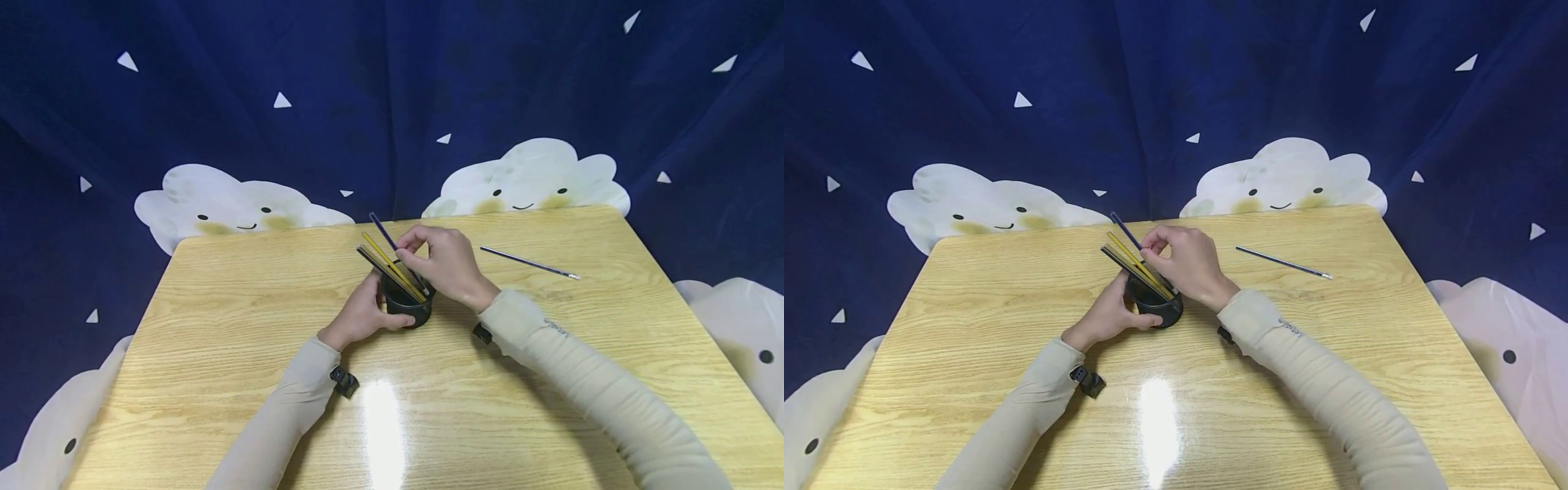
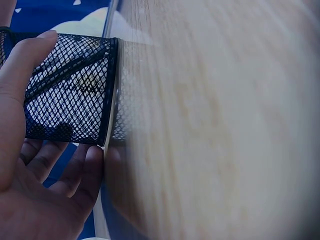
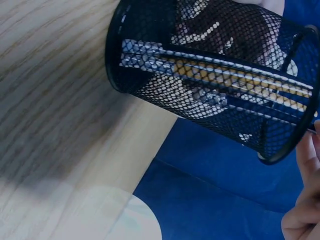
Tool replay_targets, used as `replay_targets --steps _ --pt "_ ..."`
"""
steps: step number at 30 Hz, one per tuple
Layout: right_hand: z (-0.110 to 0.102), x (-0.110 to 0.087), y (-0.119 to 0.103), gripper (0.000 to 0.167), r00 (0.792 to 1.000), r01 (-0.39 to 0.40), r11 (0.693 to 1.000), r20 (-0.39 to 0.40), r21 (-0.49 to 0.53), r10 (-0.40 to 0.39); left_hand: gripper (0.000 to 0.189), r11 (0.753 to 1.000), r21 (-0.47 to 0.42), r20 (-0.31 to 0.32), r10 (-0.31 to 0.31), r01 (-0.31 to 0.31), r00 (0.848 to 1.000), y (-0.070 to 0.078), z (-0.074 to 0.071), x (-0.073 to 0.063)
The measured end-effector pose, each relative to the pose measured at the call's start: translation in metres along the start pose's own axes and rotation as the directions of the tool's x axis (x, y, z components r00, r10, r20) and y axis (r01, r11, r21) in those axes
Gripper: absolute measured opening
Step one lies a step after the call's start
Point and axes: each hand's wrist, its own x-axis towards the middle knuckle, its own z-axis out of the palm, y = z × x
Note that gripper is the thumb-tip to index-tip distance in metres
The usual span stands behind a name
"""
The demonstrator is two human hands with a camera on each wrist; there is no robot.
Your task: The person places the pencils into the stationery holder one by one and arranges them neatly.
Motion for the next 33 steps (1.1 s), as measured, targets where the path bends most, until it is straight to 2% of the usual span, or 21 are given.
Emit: replay_targets --steps 6,22,33 --pt "0.003 -0.001 0.002 0.007 1.0 -0.001 1.0 0.024 -0.02 0.002 0.102 1.0 -0.014 0.0 0.018 -0.018 1.0 -0.002 0.0 0.0" --pt "0.007 -0.001 0.005 0.007 0.998 -0.019 0.999 0.053 -0.05 0.022 0.106 1.0 0.001 0.004 0.015 -0.015 1.0 -0.002 -0.001 0.0" --pt "0.011 -0.001 0.004 0.006 0.998 -0.016 0.996 0.06 -0.085 0.022 0.102 1.0 0.001 -0.005 0.006 -0.006 1.0 0.001 0.0 -0.001"
